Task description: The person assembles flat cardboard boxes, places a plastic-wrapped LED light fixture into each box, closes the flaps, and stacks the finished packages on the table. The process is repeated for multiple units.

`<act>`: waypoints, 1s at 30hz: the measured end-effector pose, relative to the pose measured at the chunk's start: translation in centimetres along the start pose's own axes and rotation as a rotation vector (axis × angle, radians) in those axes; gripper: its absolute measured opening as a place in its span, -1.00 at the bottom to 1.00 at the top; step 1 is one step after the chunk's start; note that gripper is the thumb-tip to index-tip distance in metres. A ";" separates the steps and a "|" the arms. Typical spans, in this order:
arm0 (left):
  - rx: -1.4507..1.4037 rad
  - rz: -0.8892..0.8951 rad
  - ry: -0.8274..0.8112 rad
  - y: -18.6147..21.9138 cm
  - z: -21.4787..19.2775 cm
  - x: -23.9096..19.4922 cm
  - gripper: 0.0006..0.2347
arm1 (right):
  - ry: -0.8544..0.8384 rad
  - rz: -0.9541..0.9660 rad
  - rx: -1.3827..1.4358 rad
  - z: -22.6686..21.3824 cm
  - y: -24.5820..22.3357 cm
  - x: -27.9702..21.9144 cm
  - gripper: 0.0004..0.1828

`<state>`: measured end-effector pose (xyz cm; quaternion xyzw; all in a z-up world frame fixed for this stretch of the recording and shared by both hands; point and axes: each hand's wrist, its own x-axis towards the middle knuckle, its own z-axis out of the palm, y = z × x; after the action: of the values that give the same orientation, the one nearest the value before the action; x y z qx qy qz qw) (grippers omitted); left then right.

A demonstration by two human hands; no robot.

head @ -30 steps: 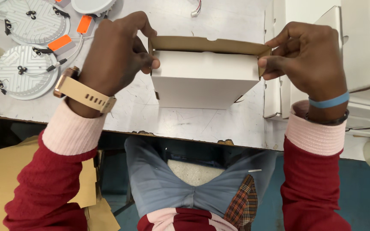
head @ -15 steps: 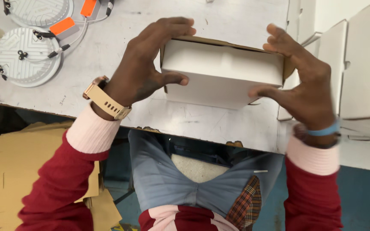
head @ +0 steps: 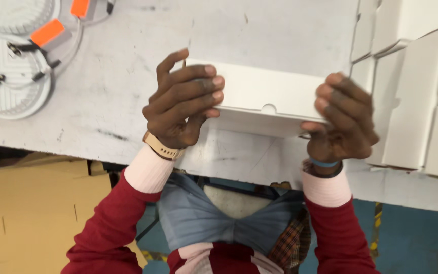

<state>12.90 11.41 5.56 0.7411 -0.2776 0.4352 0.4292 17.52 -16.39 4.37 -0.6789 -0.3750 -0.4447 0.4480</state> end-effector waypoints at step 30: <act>0.531 -0.568 -0.187 1.7 -0.6 -13.8 -0.84 | -0.285 -0.491 -0.987 3.7 14.4 11.4 -0.58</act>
<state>4.83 11.66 -5.84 0.9101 0.0225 0.2864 0.2987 35.24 -16.22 10.35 -0.7540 -0.3263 -0.5624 -0.0940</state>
